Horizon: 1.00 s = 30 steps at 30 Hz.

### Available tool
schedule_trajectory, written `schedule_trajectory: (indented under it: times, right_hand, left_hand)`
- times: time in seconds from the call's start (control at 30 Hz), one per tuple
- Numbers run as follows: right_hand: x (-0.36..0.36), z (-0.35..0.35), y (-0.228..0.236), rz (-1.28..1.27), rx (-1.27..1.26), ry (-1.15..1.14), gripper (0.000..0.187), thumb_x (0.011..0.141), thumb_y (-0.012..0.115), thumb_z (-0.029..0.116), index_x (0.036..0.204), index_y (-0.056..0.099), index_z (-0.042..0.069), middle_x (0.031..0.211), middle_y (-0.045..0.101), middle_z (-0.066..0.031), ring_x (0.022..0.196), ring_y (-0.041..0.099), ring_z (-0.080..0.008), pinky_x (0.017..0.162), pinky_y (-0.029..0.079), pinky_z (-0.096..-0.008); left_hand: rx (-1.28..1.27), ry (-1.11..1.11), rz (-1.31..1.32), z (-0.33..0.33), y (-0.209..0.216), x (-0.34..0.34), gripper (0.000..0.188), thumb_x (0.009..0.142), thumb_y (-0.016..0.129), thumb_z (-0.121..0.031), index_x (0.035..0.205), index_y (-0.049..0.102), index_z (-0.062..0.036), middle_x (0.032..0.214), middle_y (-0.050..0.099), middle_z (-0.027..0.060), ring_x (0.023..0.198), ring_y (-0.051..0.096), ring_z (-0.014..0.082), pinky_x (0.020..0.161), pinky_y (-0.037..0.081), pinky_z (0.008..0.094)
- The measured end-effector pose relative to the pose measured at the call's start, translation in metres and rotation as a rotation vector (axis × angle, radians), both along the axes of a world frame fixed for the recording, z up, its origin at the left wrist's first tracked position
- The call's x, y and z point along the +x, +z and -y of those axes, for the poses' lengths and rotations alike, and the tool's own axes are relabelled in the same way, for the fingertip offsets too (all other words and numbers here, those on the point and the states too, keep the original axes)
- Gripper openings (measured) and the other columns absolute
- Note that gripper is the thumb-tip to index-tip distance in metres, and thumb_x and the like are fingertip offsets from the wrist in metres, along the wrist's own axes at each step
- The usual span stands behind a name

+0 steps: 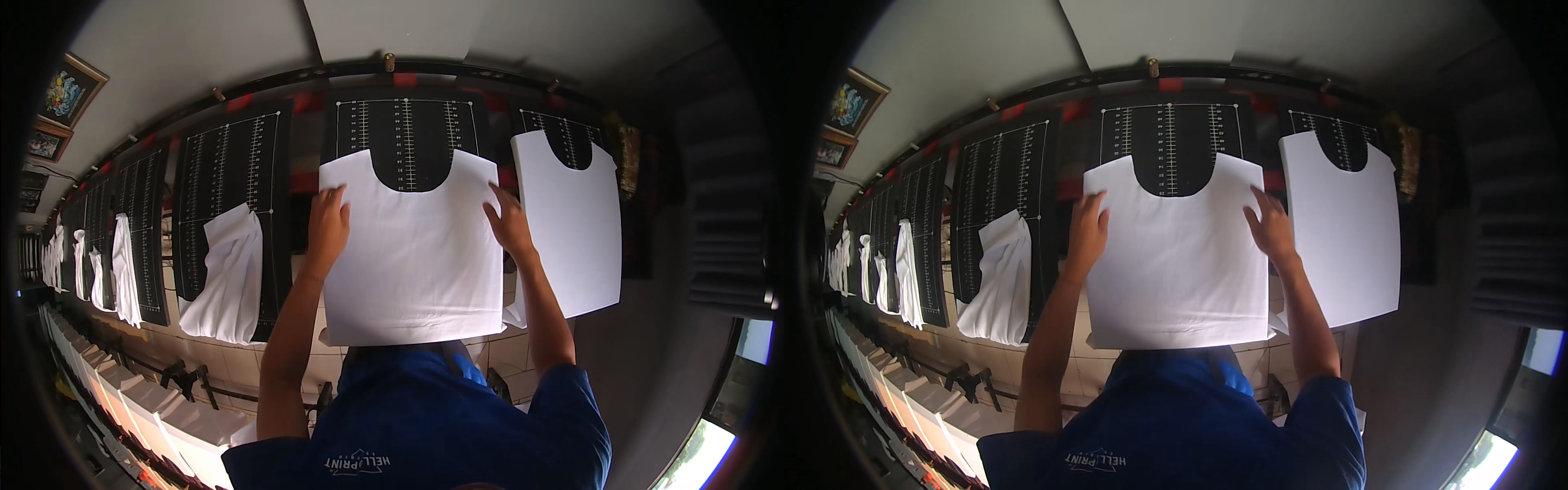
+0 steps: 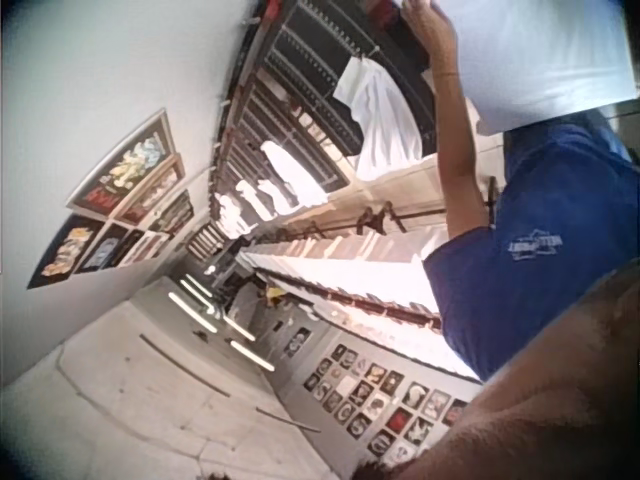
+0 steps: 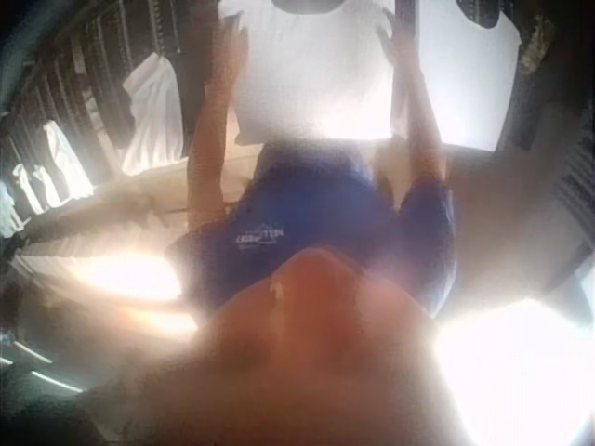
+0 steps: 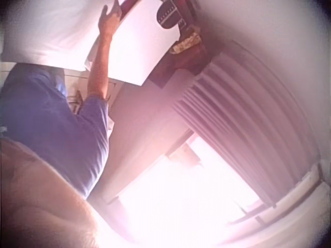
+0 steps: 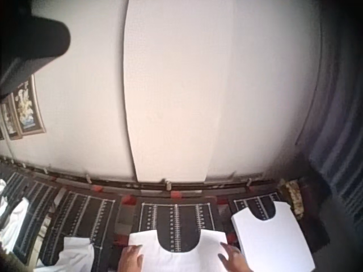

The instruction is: The person repeatedly picks up white t-shirts, unfolds them, and lays them flat on a black gridded workbench. They smooth the fabric with their hands to remove wrinkles and align the shirts before folding them in half. The folded shirts are then placed in a stack on the side of the workbench.

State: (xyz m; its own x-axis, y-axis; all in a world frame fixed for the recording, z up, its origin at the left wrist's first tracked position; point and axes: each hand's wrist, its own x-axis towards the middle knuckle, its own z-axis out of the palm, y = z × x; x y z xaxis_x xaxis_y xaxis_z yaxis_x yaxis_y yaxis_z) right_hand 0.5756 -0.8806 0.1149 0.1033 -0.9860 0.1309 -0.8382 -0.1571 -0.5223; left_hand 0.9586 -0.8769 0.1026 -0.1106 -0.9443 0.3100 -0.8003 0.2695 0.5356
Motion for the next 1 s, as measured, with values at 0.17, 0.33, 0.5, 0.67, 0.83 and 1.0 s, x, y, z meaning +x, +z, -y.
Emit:
schedule_trajectory:
  times: [0.17,0.33,0.5,0.67,0.83,1.0]
  right_hand:
    - [0.019,0.098,-0.038,-0.273,-0.274,0.051,0.058,0.086,0.072,0.022,0.138,0.054,0.005,0.128,0.062,-0.0145,0.110,0.061,-0.0316,0.094,0.049,-0.0422]
    - [0.012,0.115,-0.039,-0.193,-0.237,0.132,0.022,0.086,0.070,0.016,0.105,0.063,0.007,0.101,0.067,-0.0074,0.095,0.063,-0.0295,0.085,0.051,-0.0410]
    - [0.005,0.123,-0.032,0.005,-0.098,0.077,0.010,0.094,0.063,0.015,0.099,0.061,0.006,0.099,0.068,-0.0119,0.084,0.067,-0.0370,0.073,0.055,-0.0433]
    - [0.006,0.163,-0.029,-0.095,-0.199,0.085,0.011,0.096,0.061,0.021,0.097,0.060,0.009,0.095,0.070,-0.0068,0.077,0.070,-0.0321,0.064,0.056,-0.0434]
    - [0.008,0.190,-0.034,-0.132,-0.146,0.089,0.013,0.097,0.061,0.021,0.099,0.062,0.008,0.099,0.071,-0.0085,0.082,0.070,-0.0321,0.068,0.057,-0.0411]
    - [0.009,0.198,-0.041,-0.157,-0.136,0.100,0.013,0.096,0.061,0.022,0.100,0.063,0.009,0.100,0.071,-0.0072,0.082,0.070,-0.0311,0.069,0.057,-0.0402]
  left_hand:
    - [-0.035,0.020,0.228,0.099,-0.020,-0.009,0.031,0.090,0.066,-0.010,0.120,0.061,-0.0018,0.114,0.059,0.0129,0.104,0.054,0.0319,0.095,0.045,0.0429]
    - [-0.004,-0.136,0.149,0.112,-0.030,0.003,0.011,0.093,0.064,-0.010,0.099,0.057,-0.0035,0.098,0.063,0.0096,0.093,0.056,0.0328,0.089,0.047,0.0440]
    - [0.019,-0.081,-0.041,0.124,-0.028,0.011,0.014,0.097,0.060,-0.016,0.095,0.051,-0.0046,0.088,0.065,0.0138,0.075,0.062,0.0364,0.066,0.052,0.0449]
    - [-0.042,-0.138,0.104,0.165,-0.029,0.024,0.020,0.097,0.061,-0.021,0.092,0.049,-0.0054,0.084,0.066,0.0131,0.068,0.064,0.0359,0.057,0.052,0.0427]
    - [0.077,-0.124,0.157,0.188,-0.026,0.023,0.019,0.098,0.060,-0.022,0.097,0.051,-0.0053,0.088,0.066,0.0153,0.076,0.065,0.0368,0.064,0.053,0.0442]
    - [0.110,-0.116,0.194,0.195,-0.032,0.024,0.020,0.098,0.059,-0.024,0.097,0.051,-0.0062,0.089,0.067,0.0139,0.076,0.066,0.0368,0.065,0.053,0.0450]
